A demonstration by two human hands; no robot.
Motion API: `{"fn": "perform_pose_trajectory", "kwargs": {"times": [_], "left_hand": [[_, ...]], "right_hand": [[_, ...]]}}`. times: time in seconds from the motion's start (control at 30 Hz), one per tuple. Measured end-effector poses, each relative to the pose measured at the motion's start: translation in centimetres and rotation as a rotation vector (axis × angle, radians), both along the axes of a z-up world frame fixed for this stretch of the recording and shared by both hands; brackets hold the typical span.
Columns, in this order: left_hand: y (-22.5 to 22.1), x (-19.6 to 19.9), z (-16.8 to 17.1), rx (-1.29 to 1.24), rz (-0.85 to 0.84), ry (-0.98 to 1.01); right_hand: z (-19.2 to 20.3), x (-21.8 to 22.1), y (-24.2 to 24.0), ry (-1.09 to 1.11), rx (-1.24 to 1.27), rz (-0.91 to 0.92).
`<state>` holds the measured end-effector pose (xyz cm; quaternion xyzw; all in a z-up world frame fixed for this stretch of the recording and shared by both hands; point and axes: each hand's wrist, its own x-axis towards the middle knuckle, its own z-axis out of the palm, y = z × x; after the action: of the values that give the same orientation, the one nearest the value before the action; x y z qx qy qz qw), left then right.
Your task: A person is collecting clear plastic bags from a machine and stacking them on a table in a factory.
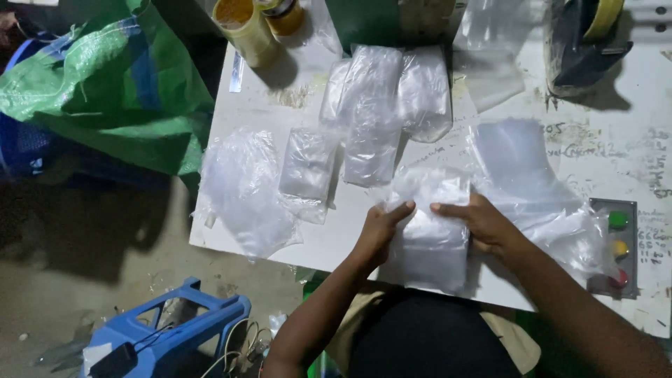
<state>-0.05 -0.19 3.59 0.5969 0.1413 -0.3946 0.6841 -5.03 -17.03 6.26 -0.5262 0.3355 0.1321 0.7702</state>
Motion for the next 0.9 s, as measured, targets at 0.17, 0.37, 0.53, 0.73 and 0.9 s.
{"fn": "perform_pose_trajectory", "kwargs": {"times": [0.17, 0.37, 0.53, 0.73, 0.9], "left_hand": [[0.2, 2.5, 1.2, -0.039, -0.075, -0.978], [1.6, 0.8, -6.1, 0.003, -0.218, -1.436], [4.2, -0.8, -11.8, 0.029, -0.430, -1.229], [3.0, -0.6, -6.3, 0.134, -0.327, -0.710], [2.4, 0.9, -5.5, 0.121, -0.286, -0.491]], "right_hand": [[0.7, 0.2, -3.2, -0.395, -0.376, 0.102], [-6.4, -1.7, -3.8, -1.105, -0.649, 0.381], [-9.9, -5.9, -1.7, -0.487, -0.444, 0.253], [-7.7, -7.5, -0.6, -0.640, -1.069, 0.165], [-10.2, -6.1, -0.7, -1.074, -1.503, 0.575]]}}
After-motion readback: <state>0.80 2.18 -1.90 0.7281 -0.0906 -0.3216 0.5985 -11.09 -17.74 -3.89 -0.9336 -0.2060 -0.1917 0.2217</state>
